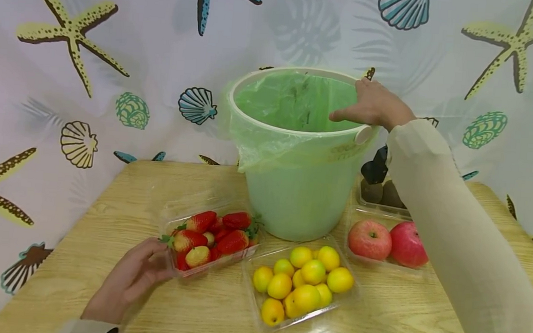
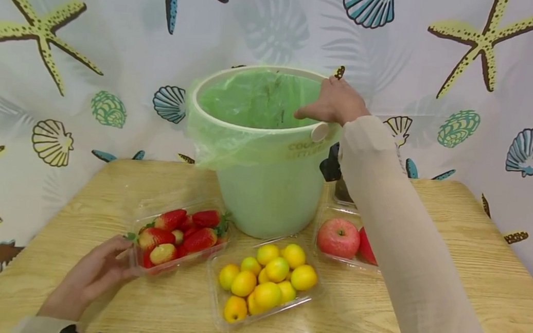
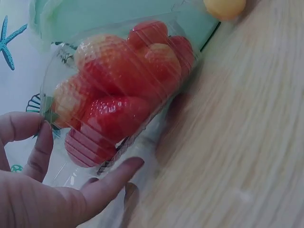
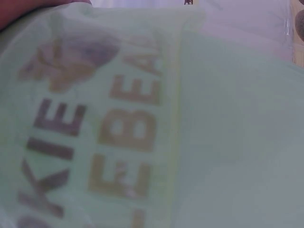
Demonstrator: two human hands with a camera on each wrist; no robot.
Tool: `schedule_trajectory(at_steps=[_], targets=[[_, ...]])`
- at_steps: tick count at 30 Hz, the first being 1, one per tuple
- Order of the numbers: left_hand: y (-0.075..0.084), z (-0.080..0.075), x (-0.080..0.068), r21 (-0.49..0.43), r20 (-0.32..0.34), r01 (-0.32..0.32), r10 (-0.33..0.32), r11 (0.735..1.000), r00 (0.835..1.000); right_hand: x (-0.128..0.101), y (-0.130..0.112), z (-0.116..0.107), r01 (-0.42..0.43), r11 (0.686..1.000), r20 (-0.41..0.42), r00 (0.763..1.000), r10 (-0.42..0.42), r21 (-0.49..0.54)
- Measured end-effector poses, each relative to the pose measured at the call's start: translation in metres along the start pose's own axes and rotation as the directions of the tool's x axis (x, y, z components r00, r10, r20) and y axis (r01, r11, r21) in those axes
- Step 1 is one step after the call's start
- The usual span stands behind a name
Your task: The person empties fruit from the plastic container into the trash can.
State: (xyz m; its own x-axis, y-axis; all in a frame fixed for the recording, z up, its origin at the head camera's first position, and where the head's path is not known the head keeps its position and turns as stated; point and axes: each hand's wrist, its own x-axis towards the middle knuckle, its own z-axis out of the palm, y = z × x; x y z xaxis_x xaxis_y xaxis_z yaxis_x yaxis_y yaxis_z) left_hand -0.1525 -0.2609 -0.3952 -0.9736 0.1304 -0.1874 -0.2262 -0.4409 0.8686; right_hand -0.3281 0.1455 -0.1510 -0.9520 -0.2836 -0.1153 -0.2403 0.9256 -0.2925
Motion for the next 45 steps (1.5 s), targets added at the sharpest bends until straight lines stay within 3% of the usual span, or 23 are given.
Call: schedule_trajectory(at_steps=[8,14,19,28,36,45], targets=[[-0.002,0.003,-0.001,-0.038,-0.058,0.019,-0.022,0.999,0.998,-0.001,-0.002,0.002,-0.012,1.0,0.002,1.0,0.012,-0.006],[-0.002,0.008,0.001,0.014,-0.128,0.063,-0.061,0.998,0.99,-0.003,-0.002,0.002,-0.015,1.0,-0.002,1.0,0.015,-0.01],[-0.005,0.011,0.002,0.013,-0.125,0.06,-0.058,0.998,0.99,-0.002,-0.001,0.003,-0.016,1.0,-0.004,1.0,0.016,0.0],[-0.005,0.012,0.001,0.055,-0.114,0.145,-0.138,0.988,0.984,-0.001,0.0,0.002,-0.023,1.0,0.003,1.0,0.023,0.0],[0.001,0.013,-0.003,-0.012,-0.114,0.128,-0.128,0.992,0.985,-0.001,-0.001,0.001,-0.025,1.0,0.004,1.0,0.025,-0.014],[0.011,0.009,-0.006,0.014,-0.08,0.095,-0.093,0.995,0.992,-0.002,0.0,0.001,-0.014,1.0,-0.003,1.0,0.014,-0.007]])
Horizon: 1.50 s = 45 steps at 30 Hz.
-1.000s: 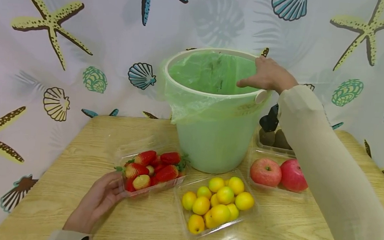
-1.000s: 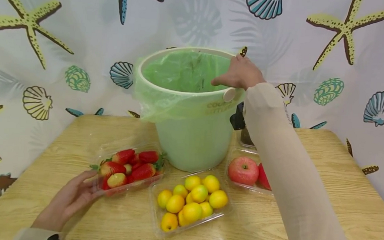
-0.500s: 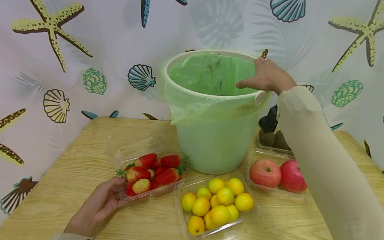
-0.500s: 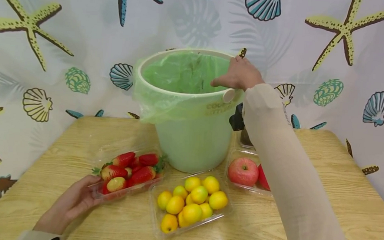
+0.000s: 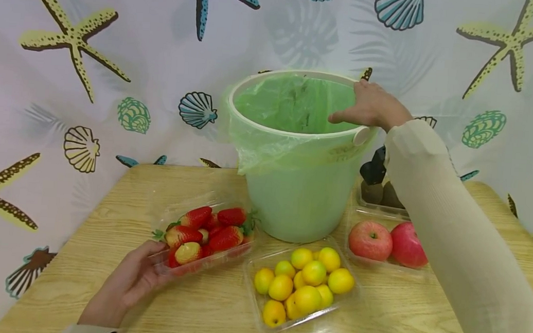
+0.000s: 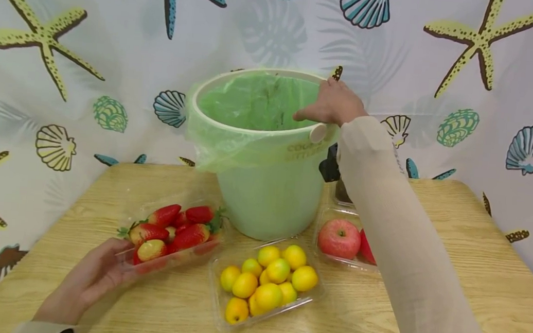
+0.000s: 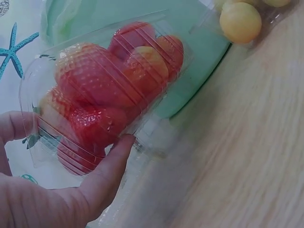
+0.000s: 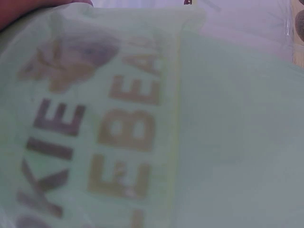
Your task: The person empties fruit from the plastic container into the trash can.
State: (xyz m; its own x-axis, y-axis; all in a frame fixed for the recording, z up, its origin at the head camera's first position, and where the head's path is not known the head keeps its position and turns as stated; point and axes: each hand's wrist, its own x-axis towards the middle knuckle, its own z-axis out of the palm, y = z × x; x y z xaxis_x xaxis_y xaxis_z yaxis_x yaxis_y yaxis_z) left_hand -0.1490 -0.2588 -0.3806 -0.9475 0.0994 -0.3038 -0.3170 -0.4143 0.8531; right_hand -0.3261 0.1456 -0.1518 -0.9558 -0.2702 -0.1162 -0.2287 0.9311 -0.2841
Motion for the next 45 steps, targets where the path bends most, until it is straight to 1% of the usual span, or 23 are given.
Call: schedule_trajectory(at_steps=[2,4,6,7,10,11,14,19,22,25,29,39,45], targets=[[0.002,-0.001,-0.001,-0.006,0.045,-0.021,0.022,1.0,0.999,0.001,0.0,0.0,0.004,1.0,-0.003,1.0,-0.004,-0.007],[0.004,-0.002,-0.002,-0.022,0.081,-0.028,0.03,0.999,0.996,0.001,0.0,0.0,0.006,1.0,-0.004,1.0,-0.006,-0.014],[0.007,-0.002,-0.004,-0.032,0.091,-0.024,0.027,0.999,0.995,0.001,-0.001,-0.001,0.006,1.0,-0.006,1.0,-0.006,-0.018],[0.009,-0.002,-0.004,-0.032,0.09,-0.022,0.025,0.999,0.996,0.001,-0.001,-0.001,0.006,1.0,-0.007,1.0,-0.006,-0.019],[0.015,-0.003,-0.006,-0.061,0.046,0.015,-0.012,0.998,0.999,0.001,-0.001,0.0,0.003,1.0,-0.005,1.0,-0.003,-0.013],[0.017,-0.003,-0.006,-0.065,0.035,0.015,-0.013,0.998,0.999,0.001,-0.001,0.0,0.003,1.0,-0.005,1.0,-0.003,-0.01],[0.023,-0.005,-0.007,-0.109,0.035,0.018,-0.015,0.994,0.999,0.0,-0.001,0.0,0.001,1.0,-0.002,1.0,-0.001,-0.004],[0.03,-0.006,-0.008,-0.129,0.086,-0.029,0.04,0.991,0.996,0.001,-0.002,-0.001,-0.004,1.0,0.007,1.0,0.004,-0.004],[0.034,-0.006,-0.007,-0.117,0.114,-0.059,0.072,0.991,0.991,0.001,-0.002,-0.001,-0.006,1.0,0.013,1.0,0.006,-0.007],[0.039,-0.006,-0.006,-0.12,0.11,-0.084,0.097,0.989,0.989,0.001,-0.003,-0.001,-0.003,1.0,0.012,1.0,0.003,-0.009],[0.048,-0.005,-0.007,-0.143,0.061,-0.096,0.105,0.985,0.993,0.0,-0.003,-0.001,-0.002,1.0,0.004,1.0,0.002,-0.006],[0.067,-0.003,-0.009,-0.243,0.013,-0.069,0.074,0.968,0.997,-0.001,-0.004,-0.001,-0.009,1.0,0.013,1.0,0.009,0.005],[0.081,0.001,-0.009,-0.248,0.005,-0.077,0.081,0.966,0.997,-0.001,-0.004,0.0,-0.009,1.0,0.007,1.0,0.008,0.003]])
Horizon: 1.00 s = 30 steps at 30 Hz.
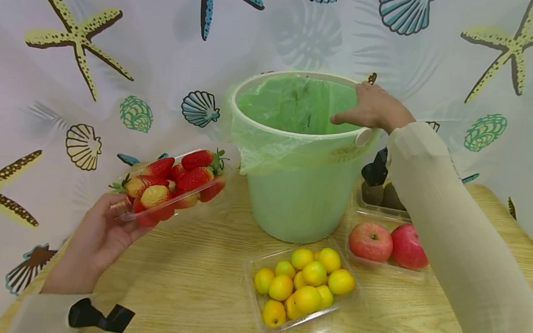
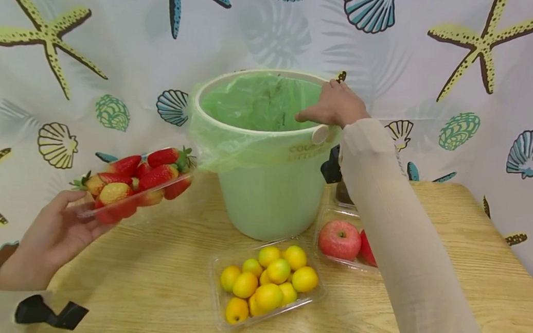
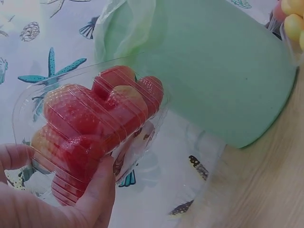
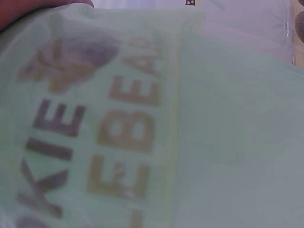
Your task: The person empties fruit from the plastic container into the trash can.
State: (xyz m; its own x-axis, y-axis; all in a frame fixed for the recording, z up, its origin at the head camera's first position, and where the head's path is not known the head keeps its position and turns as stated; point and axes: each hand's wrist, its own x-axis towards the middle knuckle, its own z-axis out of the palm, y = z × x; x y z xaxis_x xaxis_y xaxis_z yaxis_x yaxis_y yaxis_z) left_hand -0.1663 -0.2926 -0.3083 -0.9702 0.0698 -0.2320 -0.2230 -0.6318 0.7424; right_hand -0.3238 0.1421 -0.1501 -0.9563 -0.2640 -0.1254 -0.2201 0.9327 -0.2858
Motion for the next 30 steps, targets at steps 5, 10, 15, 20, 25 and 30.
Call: schedule_trajectory(at_steps=[5,10,15,20,25,30], targets=[[0.011,0.004,-0.001,0.019,0.018,-0.046,0.046,0.999,0.999,0.001,0.001,0.001,0.01,1.0,-0.003,1.0,-0.01,-0.002],[0.017,0.004,-0.002,-0.021,0.045,-0.079,0.08,0.997,0.996,0.004,0.001,0.0,0.018,1.0,-0.001,1.0,-0.018,-0.014],[0.024,0.01,0.0,-0.056,0.075,-0.092,0.096,0.994,0.993,0.004,0.002,0.0,0.013,1.0,0.001,1.0,-0.013,-0.016],[0.033,0.02,0.003,-0.087,0.061,-0.091,0.096,0.992,0.994,0.002,0.004,0.0,-0.001,1.0,0.006,1.0,0.001,-0.002],[0.043,0.029,0.004,-0.127,0.047,-0.103,0.11,0.987,0.993,0.002,0.004,0.002,0.003,1.0,0.002,1.0,-0.003,0.007],[0.051,0.039,0.006,-0.128,0.055,-0.116,0.124,0.985,0.991,0.002,0.004,0.002,0.002,1.0,0.0,1.0,-0.002,0.014]])
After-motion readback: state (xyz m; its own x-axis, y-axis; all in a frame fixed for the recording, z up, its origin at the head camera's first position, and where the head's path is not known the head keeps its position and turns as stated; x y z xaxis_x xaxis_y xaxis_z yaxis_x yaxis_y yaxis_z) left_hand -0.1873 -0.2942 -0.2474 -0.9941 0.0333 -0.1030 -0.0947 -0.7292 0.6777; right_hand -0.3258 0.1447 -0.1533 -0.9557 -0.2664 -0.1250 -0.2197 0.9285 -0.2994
